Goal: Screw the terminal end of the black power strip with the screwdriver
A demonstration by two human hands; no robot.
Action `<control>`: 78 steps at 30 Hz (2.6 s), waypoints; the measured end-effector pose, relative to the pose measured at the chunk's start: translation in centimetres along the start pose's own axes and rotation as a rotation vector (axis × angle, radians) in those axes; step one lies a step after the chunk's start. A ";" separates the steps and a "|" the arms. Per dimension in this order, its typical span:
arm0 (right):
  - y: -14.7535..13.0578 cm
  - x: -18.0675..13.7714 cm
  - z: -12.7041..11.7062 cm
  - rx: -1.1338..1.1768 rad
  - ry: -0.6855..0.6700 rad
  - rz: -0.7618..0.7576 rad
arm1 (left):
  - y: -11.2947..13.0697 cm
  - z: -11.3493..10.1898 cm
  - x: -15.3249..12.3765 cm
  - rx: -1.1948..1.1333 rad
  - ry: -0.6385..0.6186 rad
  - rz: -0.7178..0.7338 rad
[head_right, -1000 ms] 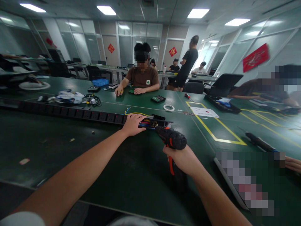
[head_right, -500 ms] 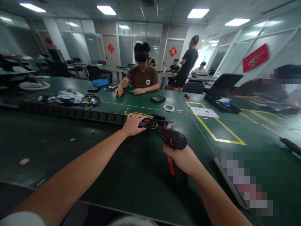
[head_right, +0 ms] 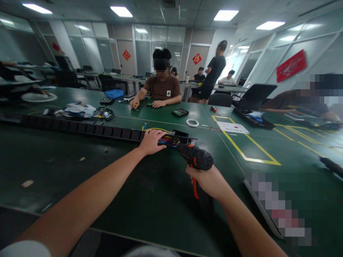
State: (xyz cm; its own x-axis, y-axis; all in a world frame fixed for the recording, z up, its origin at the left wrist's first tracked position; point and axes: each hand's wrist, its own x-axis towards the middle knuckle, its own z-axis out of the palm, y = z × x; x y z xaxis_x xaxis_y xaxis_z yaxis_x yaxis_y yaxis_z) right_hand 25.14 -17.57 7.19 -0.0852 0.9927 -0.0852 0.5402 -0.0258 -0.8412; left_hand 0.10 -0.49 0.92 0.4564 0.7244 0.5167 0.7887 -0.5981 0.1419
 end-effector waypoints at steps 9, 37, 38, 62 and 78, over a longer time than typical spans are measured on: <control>-0.3 -0.1 0.1 0.004 -0.001 -0.001 | 0.0 0.0 0.0 0.000 -0.003 -0.006; -1.3 -0.7 0.1 0.220 -0.048 0.143 | 0.1 -0.1 -0.1 -0.006 0.000 -0.004; -1.4 -0.8 0.1 0.240 -0.060 0.161 | 0.1 -0.1 -0.1 -0.007 -0.003 -0.006; -1.0 -0.7 0.2 0.309 -0.105 0.116 | 0.0 0.0 0.0 -0.013 -0.001 -0.006; -1.5 -0.8 0.3 0.268 -0.100 0.129 | 0.0 0.1 -0.1 -0.005 0.012 0.005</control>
State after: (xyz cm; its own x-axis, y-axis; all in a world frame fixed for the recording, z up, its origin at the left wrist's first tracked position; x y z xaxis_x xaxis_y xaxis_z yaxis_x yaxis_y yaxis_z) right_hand 24.18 -18.38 8.32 -0.1192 0.9632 -0.2409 0.3127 -0.1938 -0.9299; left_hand 0.11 -0.52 0.80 0.4555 0.7172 0.5275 0.7845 -0.6034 0.1430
